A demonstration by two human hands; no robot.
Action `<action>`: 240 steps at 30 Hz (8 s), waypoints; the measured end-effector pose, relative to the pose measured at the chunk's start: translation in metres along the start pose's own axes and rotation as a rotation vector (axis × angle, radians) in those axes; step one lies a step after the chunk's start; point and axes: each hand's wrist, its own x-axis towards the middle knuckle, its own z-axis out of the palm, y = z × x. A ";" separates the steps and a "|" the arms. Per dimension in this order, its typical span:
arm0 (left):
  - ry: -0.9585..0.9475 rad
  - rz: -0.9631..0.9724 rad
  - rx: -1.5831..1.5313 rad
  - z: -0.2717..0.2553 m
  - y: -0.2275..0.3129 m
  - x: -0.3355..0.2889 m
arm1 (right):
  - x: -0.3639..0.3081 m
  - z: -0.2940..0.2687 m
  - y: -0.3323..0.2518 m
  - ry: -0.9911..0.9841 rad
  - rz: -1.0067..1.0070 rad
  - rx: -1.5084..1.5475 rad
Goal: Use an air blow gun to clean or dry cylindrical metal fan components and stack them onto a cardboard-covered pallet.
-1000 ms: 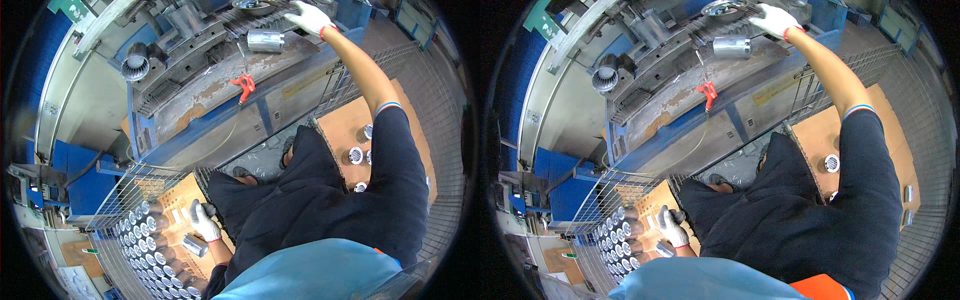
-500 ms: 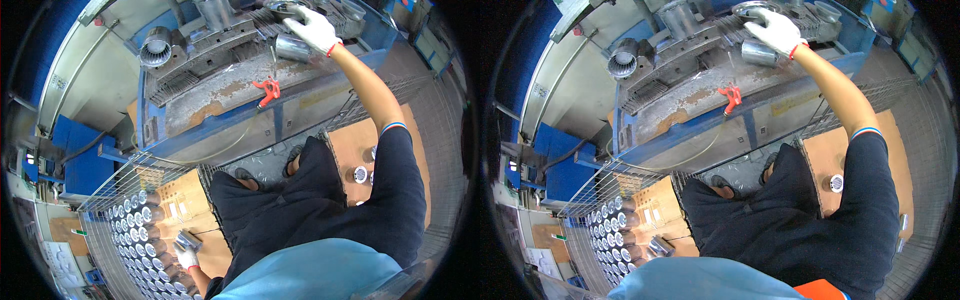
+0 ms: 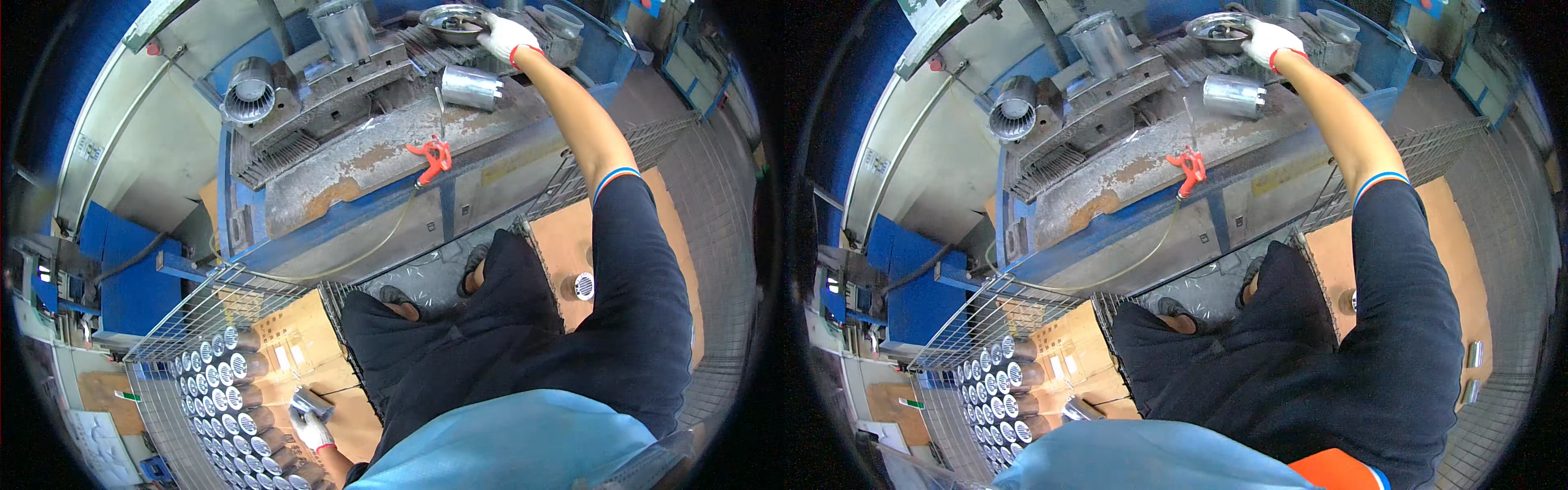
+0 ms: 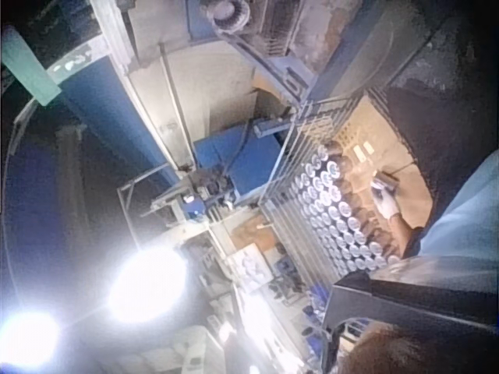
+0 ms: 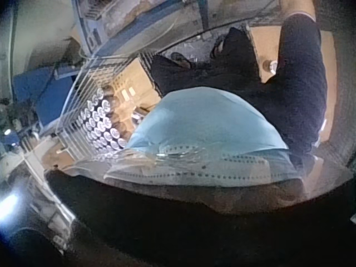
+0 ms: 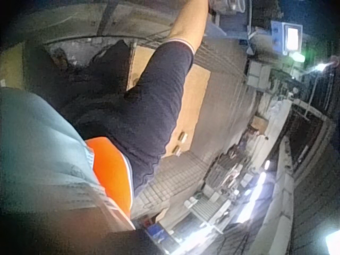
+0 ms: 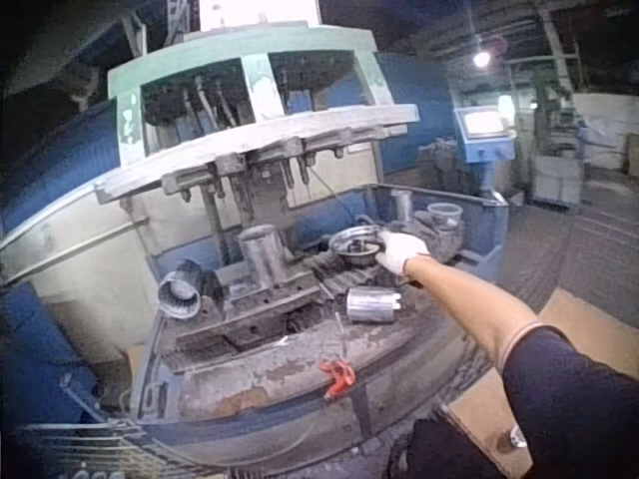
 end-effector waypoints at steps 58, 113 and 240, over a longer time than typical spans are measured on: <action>-0.060 0.966 0.482 0.144 0.463 0.168 | -0.077 -0.012 -0.069 -0.398 -0.164 -0.228; -1.563 1.538 0.656 0.400 0.363 -0.272 | -0.626 -0.033 0.135 -0.013 0.552 0.141; -0.461 0.642 -0.387 0.259 0.344 -0.036 | -0.565 0.053 0.391 -1.189 0.337 -0.514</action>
